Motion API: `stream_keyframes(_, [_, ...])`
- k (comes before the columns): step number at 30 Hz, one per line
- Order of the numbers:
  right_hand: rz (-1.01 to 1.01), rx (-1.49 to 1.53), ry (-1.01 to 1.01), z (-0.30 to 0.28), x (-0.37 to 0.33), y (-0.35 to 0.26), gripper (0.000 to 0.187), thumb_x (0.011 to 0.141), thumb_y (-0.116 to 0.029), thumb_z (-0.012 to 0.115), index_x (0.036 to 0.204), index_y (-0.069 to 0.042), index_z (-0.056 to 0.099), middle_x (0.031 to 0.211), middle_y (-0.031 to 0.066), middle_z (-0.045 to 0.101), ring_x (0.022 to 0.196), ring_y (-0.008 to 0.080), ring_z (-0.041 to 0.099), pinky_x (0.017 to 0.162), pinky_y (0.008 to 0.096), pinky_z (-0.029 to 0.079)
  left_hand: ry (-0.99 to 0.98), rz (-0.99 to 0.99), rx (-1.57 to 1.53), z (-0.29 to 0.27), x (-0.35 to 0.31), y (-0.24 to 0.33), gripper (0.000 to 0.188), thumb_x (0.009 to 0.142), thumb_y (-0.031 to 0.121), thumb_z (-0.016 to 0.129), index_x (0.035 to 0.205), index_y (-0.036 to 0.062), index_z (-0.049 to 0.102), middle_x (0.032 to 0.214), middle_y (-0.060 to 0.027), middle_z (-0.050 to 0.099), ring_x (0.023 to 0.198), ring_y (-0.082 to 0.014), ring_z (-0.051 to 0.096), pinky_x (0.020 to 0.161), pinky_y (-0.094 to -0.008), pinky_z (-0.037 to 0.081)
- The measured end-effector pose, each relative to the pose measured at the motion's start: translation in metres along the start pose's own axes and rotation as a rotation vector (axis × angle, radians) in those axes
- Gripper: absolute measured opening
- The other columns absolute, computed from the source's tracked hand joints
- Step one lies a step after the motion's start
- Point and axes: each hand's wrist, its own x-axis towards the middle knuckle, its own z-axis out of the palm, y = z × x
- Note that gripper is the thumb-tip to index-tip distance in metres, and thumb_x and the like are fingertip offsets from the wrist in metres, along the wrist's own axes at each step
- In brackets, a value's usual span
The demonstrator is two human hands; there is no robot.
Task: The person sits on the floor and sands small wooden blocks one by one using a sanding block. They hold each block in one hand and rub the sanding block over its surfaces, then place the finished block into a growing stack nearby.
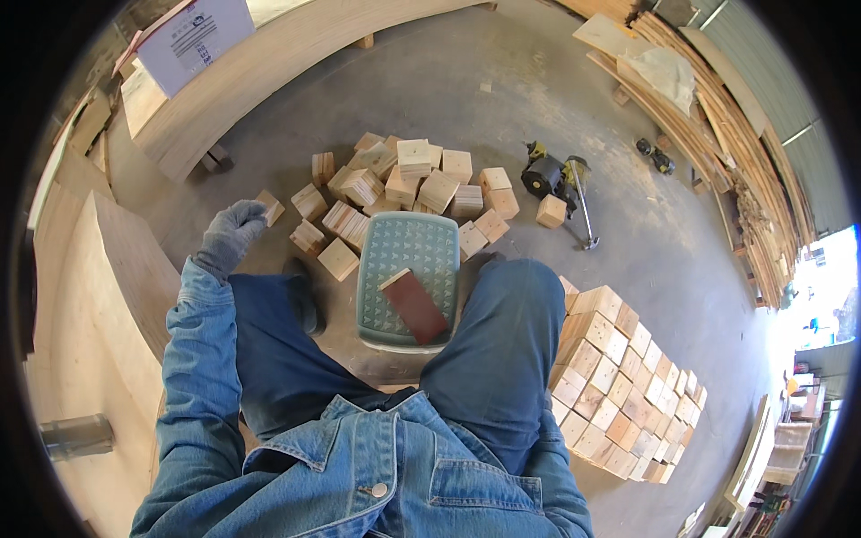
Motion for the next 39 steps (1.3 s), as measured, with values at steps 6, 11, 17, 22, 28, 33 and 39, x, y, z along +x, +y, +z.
stream_keyframes(6, [0.020, -0.136, 0.386, -0.051, 0.003, -0.071, 0.051, 0.097, -0.021, 0.077, 0.139, 0.007, 0.066, 0.110, 0.0181, 0.079, 0.088, 0.0220, 0.076, 0.083, 0.0364, 0.061, -0.005, 0.019, -0.007, -0.007, -0.005, -0.003, 0.029, 0.097, 0.014, 0.074, 0.123, 0.0029, 0.074, 0.109, -0.0145, 0.081, 0.099, -0.0236, 0.076, 0.092, -0.0344, 0.058])
stream_keyframes(11, [-0.262, -0.077, 0.598, -0.092, -0.010, -0.173, 0.058, 0.094, -0.024, 0.075, 0.141, 0.009, 0.064, 0.105, 0.0144, 0.078, 0.079, 0.0165, 0.072, 0.069, 0.0318, 0.058, -0.032, 0.047, -0.145, -0.002, 0.003, -0.021, 0.031, 0.099, 0.009, 0.073, 0.129, -0.0004, 0.070, 0.109, -0.0114, 0.079, 0.099, -0.0165, 0.072, 0.092, -0.0312, 0.057])
stream_keyframes(17, [-0.619, 0.254, 0.527, -0.081, -0.013, -0.325, 0.056, 0.097, -0.018, 0.077, 0.143, 0.008, 0.060, 0.116, 0.0132, 0.072, 0.085, 0.0161, 0.068, 0.074, 0.0285, 0.059, 0.009, 0.049, -0.148, 0.013, 0.017, -0.020, 0.034, 0.098, 0.012, 0.075, 0.130, 0.0000, 0.070, 0.109, -0.0118, 0.079, 0.099, -0.0193, 0.073, 0.092, -0.0328, 0.058])
stream_keyframes(22, [-0.807, 0.186, 0.290, 0.007, 0.011, -0.411, 0.051, 0.099, -0.015, 0.077, 0.142, 0.006, 0.061, 0.120, 0.0139, 0.072, 0.097, 0.0190, 0.072, 0.083, 0.0304, 0.062, -0.084, -0.008, -0.028, 0.010, 0.008, -0.003, 0.038, 0.097, 0.015, 0.078, 0.131, 0.0003, 0.070, 0.113, -0.0130, 0.079, 0.102, -0.0216, 0.074, 0.094, -0.0348, 0.059])
stream_keyframes(28, [-0.692, 0.195, -0.057, 0.133, 0.046, -0.416, 0.043, 0.100, -0.015, 0.078, 0.138, 0.003, 0.066, 0.115, 0.0073, 0.075, 0.102, 0.0157, 0.070, 0.089, 0.0288, 0.059, -0.180, -0.102, -0.031, 0.003, 0.008, -0.001, 0.044, 0.097, 0.016, 0.080, 0.136, 0.0003, 0.068, 0.123, -0.0150, 0.076, 0.112, -0.0222, 0.072, 0.101, -0.0331, 0.056])
stream_keyframes(33, [-0.709, -0.428, -0.240, 0.201, 0.038, -0.366, 0.069, 0.094, -0.030, 0.084, 0.151, -0.002, 0.057, 0.134, 0.0175, 0.071, 0.116, 0.0291, 0.071, 0.102, 0.0396, 0.056, -0.255, -0.216, -0.140, 0.008, 0.009, -0.020, 0.043, 0.098, 0.018, 0.079, 0.135, -0.0004, 0.068, 0.124, -0.0140, 0.076, 0.114, -0.0230, 0.070, 0.103, -0.0341, 0.055])
stream_keyframes(39, [-0.674, -0.981, -0.429, 0.241, -0.014, -0.381, 0.101, 0.085, -0.049, 0.086, 0.164, -0.007, 0.040, 0.154, 0.0240, 0.057, 0.130, 0.0390, 0.066, 0.110, 0.0435, 0.053, -0.359, -0.211, 0.145, 0.017, 0.024, 0.007, 0.044, 0.096, 0.023, 0.079, 0.133, 0.0010, 0.070, 0.121, -0.0155, 0.076, 0.113, -0.0255, 0.072, 0.102, -0.0366, 0.055])
